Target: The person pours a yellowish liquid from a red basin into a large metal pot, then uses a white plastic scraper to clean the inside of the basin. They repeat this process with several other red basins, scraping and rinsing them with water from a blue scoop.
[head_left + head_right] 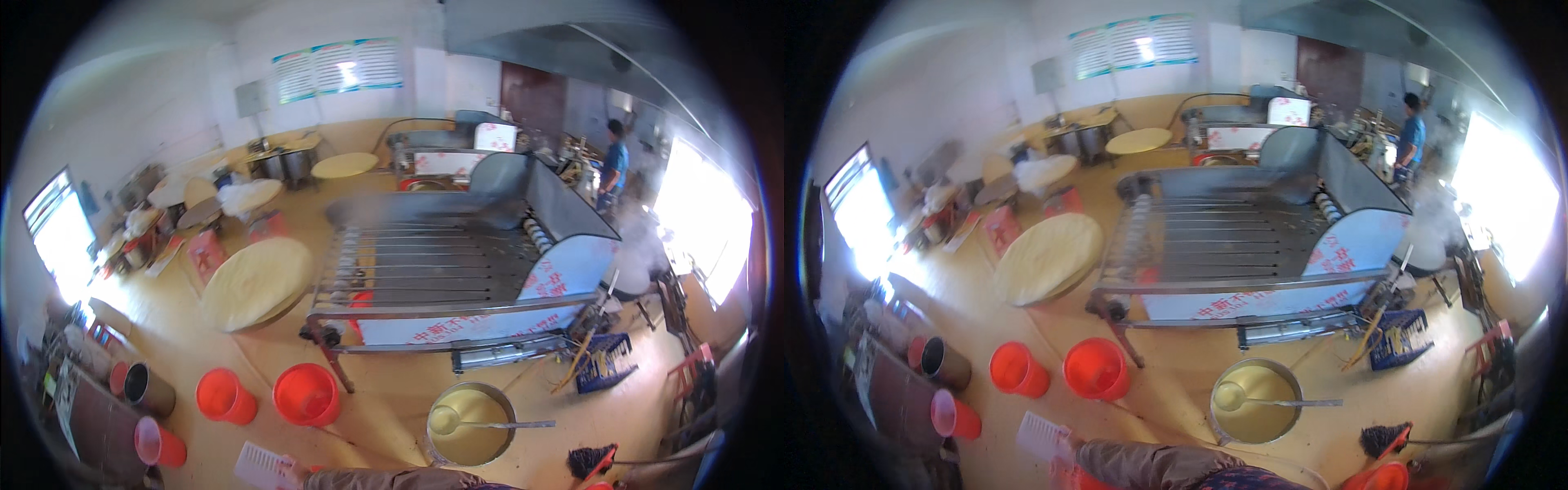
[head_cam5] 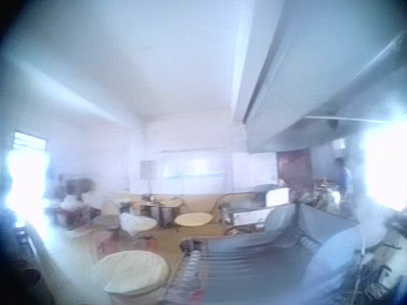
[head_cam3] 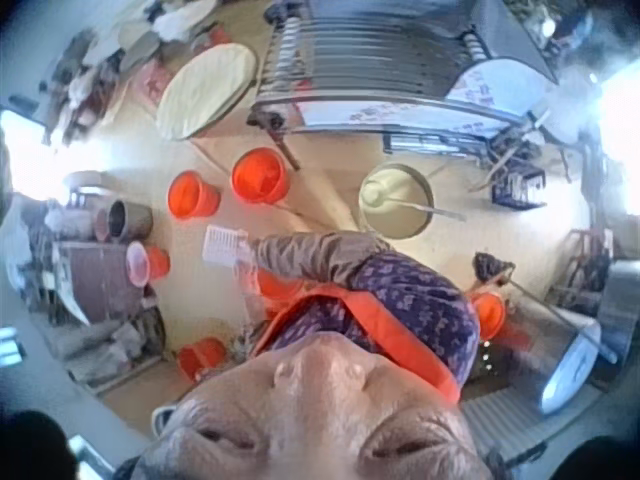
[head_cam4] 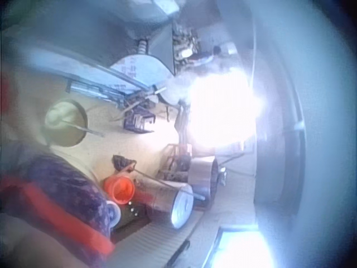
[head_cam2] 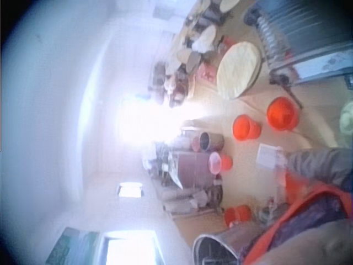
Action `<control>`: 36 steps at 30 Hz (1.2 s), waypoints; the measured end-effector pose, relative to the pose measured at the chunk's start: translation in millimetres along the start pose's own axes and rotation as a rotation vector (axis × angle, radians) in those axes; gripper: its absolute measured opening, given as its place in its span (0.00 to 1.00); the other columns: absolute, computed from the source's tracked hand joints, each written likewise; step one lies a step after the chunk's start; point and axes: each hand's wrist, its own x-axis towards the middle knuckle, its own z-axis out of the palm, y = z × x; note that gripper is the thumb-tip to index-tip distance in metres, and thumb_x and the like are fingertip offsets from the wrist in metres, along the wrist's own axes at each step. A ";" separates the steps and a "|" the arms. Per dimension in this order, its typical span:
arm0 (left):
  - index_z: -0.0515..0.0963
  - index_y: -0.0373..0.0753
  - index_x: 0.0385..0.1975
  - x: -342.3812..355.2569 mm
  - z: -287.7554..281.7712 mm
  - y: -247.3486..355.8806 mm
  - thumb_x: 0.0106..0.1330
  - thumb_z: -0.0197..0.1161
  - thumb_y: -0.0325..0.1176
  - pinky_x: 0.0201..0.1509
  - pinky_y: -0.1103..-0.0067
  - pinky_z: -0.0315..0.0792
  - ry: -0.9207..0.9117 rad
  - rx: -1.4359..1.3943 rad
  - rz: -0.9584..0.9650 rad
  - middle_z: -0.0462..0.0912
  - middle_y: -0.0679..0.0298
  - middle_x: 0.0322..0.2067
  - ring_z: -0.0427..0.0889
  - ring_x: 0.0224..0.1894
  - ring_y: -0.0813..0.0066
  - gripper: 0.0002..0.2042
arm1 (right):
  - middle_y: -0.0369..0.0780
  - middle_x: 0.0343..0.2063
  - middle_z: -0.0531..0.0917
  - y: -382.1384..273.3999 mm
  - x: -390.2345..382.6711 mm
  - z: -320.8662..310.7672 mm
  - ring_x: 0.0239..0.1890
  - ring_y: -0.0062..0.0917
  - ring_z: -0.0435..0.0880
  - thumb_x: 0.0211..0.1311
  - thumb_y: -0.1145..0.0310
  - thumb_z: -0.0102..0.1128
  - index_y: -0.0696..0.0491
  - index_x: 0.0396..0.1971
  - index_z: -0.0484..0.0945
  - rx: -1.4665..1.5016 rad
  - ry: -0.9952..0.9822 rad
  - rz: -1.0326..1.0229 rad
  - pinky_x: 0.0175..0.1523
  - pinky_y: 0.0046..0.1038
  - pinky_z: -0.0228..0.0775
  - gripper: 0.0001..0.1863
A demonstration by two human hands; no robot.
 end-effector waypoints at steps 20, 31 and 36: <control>0.73 0.45 0.36 -17.2 -210.7 1.9 0.69 0.52 0.37 0.34 0.80 0.75 0.132 -0.353 0.277 0.78 0.70 0.28 0.78 0.30 0.81 0.06 | 0.34 0.23 0.78 35.3 -45.7 49.6 0.25 0.18 0.75 0.65 0.71 0.51 0.54 0.31 0.75 0.099 -0.043 0.177 0.32 0.22 0.68 0.05; 0.71 0.36 0.39 -55.6 -225.0 -55.0 0.67 0.54 0.37 0.36 0.75 0.75 0.036 0.315 0.245 0.79 0.62 0.31 0.79 0.29 0.73 0.10 | 0.34 0.25 0.77 50.2 -25.7 60.4 0.28 0.18 0.74 0.64 0.71 0.52 0.53 0.31 0.73 0.268 0.111 0.242 0.36 0.22 0.67 0.03; 0.69 0.38 0.46 -51.1 -274.6 -98.6 0.64 0.56 0.35 0.45 0.70 0.73 0.163 0.712 0.247 0.76 0.59 0.41 0.76 0.40 0.68 0.14 | 0.33 0.26 0.77 28.8 -18.5 58.5 0.27 0.18 0.74 0.64 0.70 0.52 0.52 0.31 0.73 0.192 0.009 0.135 0.36 0.21 0.66 0.03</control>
